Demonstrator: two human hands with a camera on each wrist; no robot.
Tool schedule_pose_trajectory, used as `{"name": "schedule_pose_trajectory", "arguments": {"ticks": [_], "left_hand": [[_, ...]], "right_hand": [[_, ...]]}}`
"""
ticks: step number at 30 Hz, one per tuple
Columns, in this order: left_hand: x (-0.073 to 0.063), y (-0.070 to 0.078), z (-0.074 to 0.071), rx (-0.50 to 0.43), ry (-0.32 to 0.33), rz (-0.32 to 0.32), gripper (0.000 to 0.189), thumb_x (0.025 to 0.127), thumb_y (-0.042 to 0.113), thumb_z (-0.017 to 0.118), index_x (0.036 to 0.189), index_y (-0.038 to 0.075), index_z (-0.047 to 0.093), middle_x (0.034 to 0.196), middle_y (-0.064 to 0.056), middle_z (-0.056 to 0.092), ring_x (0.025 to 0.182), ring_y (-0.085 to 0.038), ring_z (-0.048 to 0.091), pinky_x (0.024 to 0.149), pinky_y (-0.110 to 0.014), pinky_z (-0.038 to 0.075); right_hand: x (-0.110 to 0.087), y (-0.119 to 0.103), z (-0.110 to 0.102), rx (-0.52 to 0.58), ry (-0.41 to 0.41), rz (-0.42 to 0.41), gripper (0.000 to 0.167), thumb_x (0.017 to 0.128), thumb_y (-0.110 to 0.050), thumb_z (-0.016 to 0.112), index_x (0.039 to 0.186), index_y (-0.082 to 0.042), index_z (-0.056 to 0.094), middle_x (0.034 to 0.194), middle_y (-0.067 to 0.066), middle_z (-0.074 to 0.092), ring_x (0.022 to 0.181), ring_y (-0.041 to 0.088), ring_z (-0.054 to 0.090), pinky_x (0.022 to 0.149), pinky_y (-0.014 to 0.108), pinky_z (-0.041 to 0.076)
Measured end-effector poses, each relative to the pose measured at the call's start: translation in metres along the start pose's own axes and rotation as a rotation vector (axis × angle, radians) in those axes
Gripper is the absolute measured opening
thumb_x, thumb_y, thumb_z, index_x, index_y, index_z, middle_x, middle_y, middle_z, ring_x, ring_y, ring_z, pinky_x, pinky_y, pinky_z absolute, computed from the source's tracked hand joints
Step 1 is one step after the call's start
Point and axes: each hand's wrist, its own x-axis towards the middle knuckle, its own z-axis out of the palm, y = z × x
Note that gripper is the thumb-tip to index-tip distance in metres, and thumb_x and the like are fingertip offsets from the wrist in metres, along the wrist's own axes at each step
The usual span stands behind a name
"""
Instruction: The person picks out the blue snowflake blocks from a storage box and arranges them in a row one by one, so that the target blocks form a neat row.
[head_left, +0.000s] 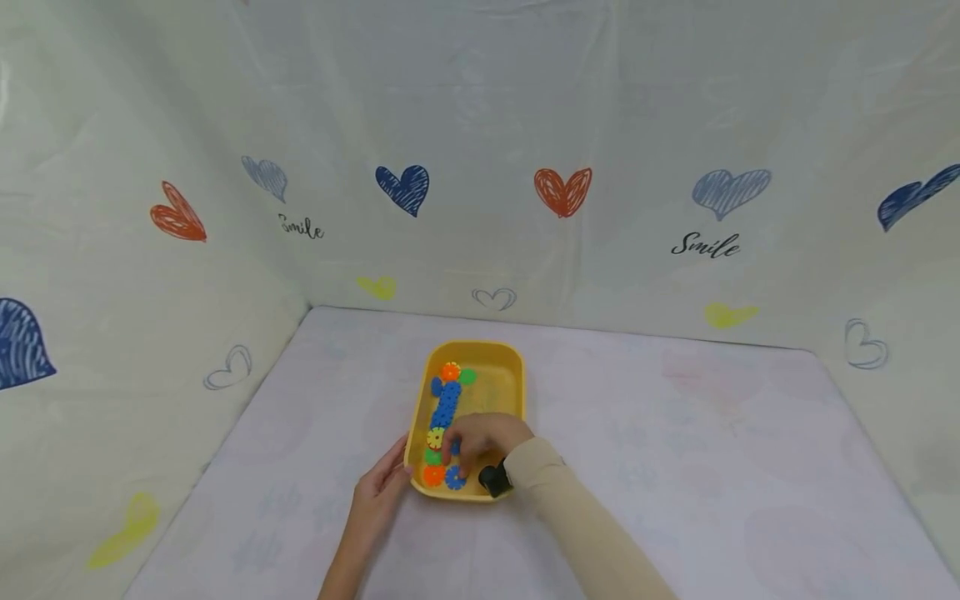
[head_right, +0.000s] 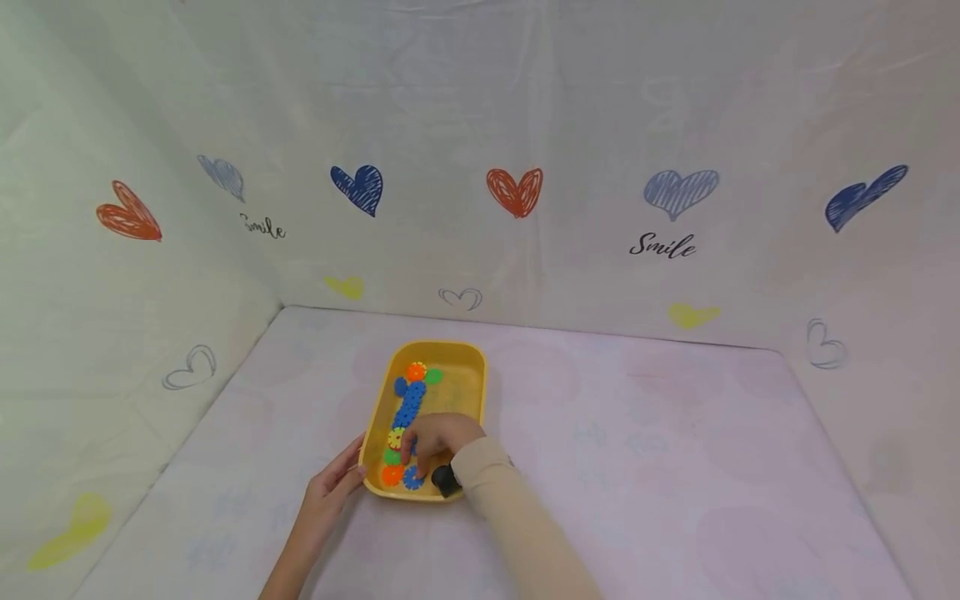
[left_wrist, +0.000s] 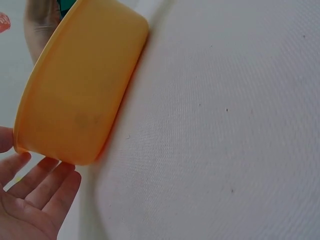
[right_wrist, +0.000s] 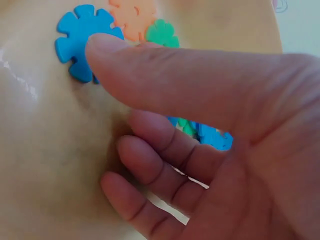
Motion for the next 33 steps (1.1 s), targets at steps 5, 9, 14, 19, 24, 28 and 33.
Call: {"name": "schedule_pose_trajectory", "arguments": {"ticks": [5, 9, 14, 19, 24, 28, 33], "left_hand": [[0.000, 0.001, -0.001, 0.019, 0.005, 0.005, 0.045, 0.094, 0.014, 0.051, 0.139, 0.011, 0.044, 0.137, -0.011, 0.051, 0.119, -0.026, 0.055, 0.093, -0.021, 0.048], [0.001, 0.000, -0.002, 0.012, 0.004, 0.009, 0.045, 0.094, 0.013, 0.051, 0.138, 0.010, 0.045, 0.137, -0.011, 0.050, 0.118, -0.026, 0.055, 0.091, -0.017, 0.048], [0.003, 0.000, -0.001, 0.004, -0.008, 0.027, 0.045, 0.093, 0.012, 0.052, 0.137, 0.008, 0.046, 0.137, -0.012, 0.051, 0.117, -0.027, 0.056, 0.088, -0.015, 0.049], [0.003, 0.000, -0.003, 0.014, -0.009, 0.007, 0.045, 0.093, 0.015, 0.054, 0.137, 0.011, 0.047, 0.137, -0.010, 0.051, 0.116, -0.025, 0.057, 0.090, -0.017, 0.049], [0.002, 0.002, -0.004, 0.009, -0.024, 0.017, 0.046, 0.092, 0.014, 0.055, 0.137, 0.010, 0.047, 0.136, -0.012, 0.052, 0.115, -0.026, 0.057, 0.088, -0.013, 0.048], [0.002, 0.002, -0.004, 0.011, -0.035, 0.032, 0.046, 0.092, 0.012, 0.054, 0.137, 0.007, 0.046, 0.135, -0.015, 0.051, 0.115, -0.028, 0.057, 0.087, -0.012, 0.048], [0.003, 0.002, -0.004, -0.007, -0.035, 0.022, 0.046, 0.092, 0.011, 0.054, 0.137, 0.008, 0.046, 0.135, -0.014, 0.052, 0.116, -0.027, 0.057, 0.087, -0.014, 0.049]], "right_hand": [[-0.002, -0.005, 0.001, 0.002, 0.007, 0.029, 0.015, 0.076, -0.011, 0.074, 0.087, -0.019, 0.066, 0.091, -0.006, 0.054, 0.087, 0.016, 0.045, 0.071, 0.026, 0.039], [-0.002, -0.012, 0.003, -0.050, 0.023, 0.064, 0.016, 0.075, -0.012, 0.076, 0.083, -0.018, 0.063, 0.085, -0.006, 0.053, 0.081, 0.016, 0.046, 0.063, 0.024, 0.038], [-0.001, -0.017, 0.005, -0.149, 0.069, 0.096, 0.020, 0.073, -0.010, 0.077, 0.073, -0.017, 0.058, 0.074, -0.007, 0.052, 0.070, 0.013, 0.047, 0.056, 0.023, 0.036], [0.002, -0.017, 0.006, -0.189, 0.113, 0.105, 0.021, 0.072, -0.010, 0.078, 0.069, -0.017, 0.058, 0.071, -0.006, 0.052, 0.067, 0.013, 0.047, 0.055, 0.023, 0.036], [0.008, -0.015, 0.004, -0.185, 0.142, 0.105, 0.017, 0.074, -0.010, 0.076, 0.072, -0.016, 0.061, 0.072, -0.006, 0.053, 0.066, 0.012, 0.045, 0.055, 0.021, 0.035], [0.010, -0.012, 0.003, -0.128, 0.141, 0.098, 0.015, 0.076, -0.008, 0.075, 0.074, -0.014, 0.061, 0.071, -0.005, 0.052, 0.064, 0.012, 0.044, 0.054, 0.020, 0.035], [0.008, -0.011, 0.002, -0.129, 0.113, 0.096, 0.020, 0.074, -0.007, 0.076, 0.074, -0.015, 0.057, 0.070, -0.005, 0.050, 0.066, 0.013, 0.044, 0.056, 0.022, 0.034]]}}
